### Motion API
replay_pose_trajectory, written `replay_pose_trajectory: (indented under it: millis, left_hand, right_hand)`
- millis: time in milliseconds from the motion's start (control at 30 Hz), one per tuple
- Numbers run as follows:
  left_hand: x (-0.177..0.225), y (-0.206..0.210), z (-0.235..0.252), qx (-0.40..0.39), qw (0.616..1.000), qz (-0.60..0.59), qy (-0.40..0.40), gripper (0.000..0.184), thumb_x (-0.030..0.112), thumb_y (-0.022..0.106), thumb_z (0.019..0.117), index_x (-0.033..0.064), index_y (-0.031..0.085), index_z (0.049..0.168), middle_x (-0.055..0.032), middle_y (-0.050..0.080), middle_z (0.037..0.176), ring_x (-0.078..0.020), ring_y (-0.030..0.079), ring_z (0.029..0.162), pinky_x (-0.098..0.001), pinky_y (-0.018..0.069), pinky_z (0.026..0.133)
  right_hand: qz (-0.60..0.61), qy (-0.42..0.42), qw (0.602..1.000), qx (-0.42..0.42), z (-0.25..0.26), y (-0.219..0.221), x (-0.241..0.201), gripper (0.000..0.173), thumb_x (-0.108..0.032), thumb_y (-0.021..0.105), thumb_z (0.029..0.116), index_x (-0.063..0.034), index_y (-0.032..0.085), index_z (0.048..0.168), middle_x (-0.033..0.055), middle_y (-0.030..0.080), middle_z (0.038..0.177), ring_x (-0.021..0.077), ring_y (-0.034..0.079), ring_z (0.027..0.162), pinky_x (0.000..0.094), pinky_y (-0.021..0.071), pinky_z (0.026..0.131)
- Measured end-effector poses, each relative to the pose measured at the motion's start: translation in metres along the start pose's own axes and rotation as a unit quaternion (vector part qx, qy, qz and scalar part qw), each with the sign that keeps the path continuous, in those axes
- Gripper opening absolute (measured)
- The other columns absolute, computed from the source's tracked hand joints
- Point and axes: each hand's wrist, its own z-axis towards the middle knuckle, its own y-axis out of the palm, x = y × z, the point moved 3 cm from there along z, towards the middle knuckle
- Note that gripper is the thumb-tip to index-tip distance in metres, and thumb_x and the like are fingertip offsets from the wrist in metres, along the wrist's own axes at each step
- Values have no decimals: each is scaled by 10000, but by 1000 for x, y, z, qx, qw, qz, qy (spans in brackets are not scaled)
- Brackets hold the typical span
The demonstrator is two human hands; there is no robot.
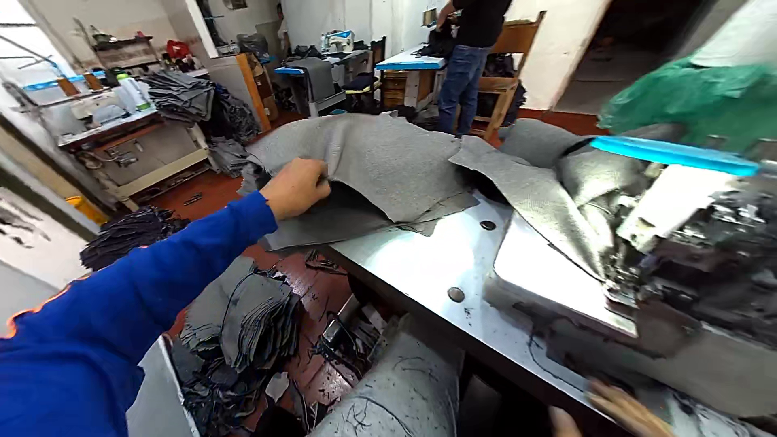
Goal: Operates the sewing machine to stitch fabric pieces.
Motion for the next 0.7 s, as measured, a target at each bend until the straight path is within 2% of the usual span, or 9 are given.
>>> replay_pose_trajectory:
  millis: [100, 167, 200, 267, 333, 400, 467, 600, 700]
  left_hand:
    - [96, 19, -22, -56, 974, -189, 115, 178, 94, 532, 1023, -42, 644, 999, -127, 604, 787, -219, 582, 697, -432, 495, 656]
    - [159, 54, -26, -106, 904, -382, 161, 198, 69, 469, 1047, -54, 620, 1015, -98, 605, 803, -139, 591, 677, -330, 526, 632]
    - [186, 72, -23, -122, 849, -492, 150, 205, 73, 435, 1072, -60, 591, 1061, -85, 604, 810, -114, 608, 672, -299, 551, 632]
    - [227, 101, -10, -114, 756, -632, 126, 196, 115, 431, 1099, -35, 553, 1134, -82, 647, 892, -119, 684, 758, -314, 615, 734]
    - [239, 129, 6, -34, 784, -577, 226, 240, 101, 465, 1084, -63, 593, 1205, -118, 710, 1072, -131, 712, 981, -328, 590, 921]
    - [228, 147, 11, 53, 860, -353, 365, 326, 138, 501, 1059, -15, 655, 1304, -116, 677, 1327, -188, 612, 1282, -387, 465, 1125]
    - [208, 152, 0, 91, 896, -182, 395, 425, 305, 505, 1056, 86, 640, 1394, -82, 606, 1459, -235, 515, 1410, -441, 398, 1184]
    - [191, 154, -19, 185, 904, -120, 367, 441, 422, 514, 1033, 139, 713, 1304, -91, 706, 1240, -281, 667, 1124, -460, 561, 928]
    - [203, 164, -8, 240, 892, -126, 363, 397, 395, 527, 1019, 128, 754, 1206, -126, 706, 1146, -333, 654, 1076, -503, 536, 899]
  right_hand:
    - [209, 45, 971, -106, 7, 26, -45, 882, -462, 782, 850, 176, 461, 1368, 309, 552, 1384, 220, 546, 1321, 341, 460, 1094]
    - [320, 104, 932, -135, 23, 56, -69, 1149, -538, 838, 738, 180, 322, 1473, 240, 513, 1468, 146, 531, 1347, 320, 479, 1092]
    - [357, 155, 913, -122, 33, 70, -79, 1068, -419, 880, 708, 183, 373, 1429, 208, 585, 1375, 122, 588, 1261, 307, 503, 1053]
    - [359, 240, 899, -74, 54, 96, -88, 537, -162, 771, 834, 148, 563, 1220, 125, 705, 1043, 74, 686, 956, 261, 573, 867]
    - [328, 274, 904, -28, 61, 108, -84, 175, -45, 593, 952, 94, 687, 998, 88, 710, 844, 68, 679, 792, 264, 570, 764]
    - [297, 240, 923, -42, 52, 97, -80, 211, -53, 553, 968, 85, 711, 984, 116, 722, 856, 106, 694, 820, 303, 574, 794]
    - [309, 216, 922, -84, 29, 74, -75, 216, -67, 537, 970, 64, 708, 970, 76, 708, 838, 60, 671, 799, 272, 562, 777]
    - [299, 265, 905, -146, -11, 10, -43, 181, -33, 562, 969, 54, 705, 1037, 40, 725, 856, 21, 675, 781, 252, 573, 763]
    - [122, 274, 952, -65, 20, -76, 10, 252, -139, 533, 1031, 37, 663, 1158, 43, 746, 886, 125, 731, 737, 337, 640, 686]
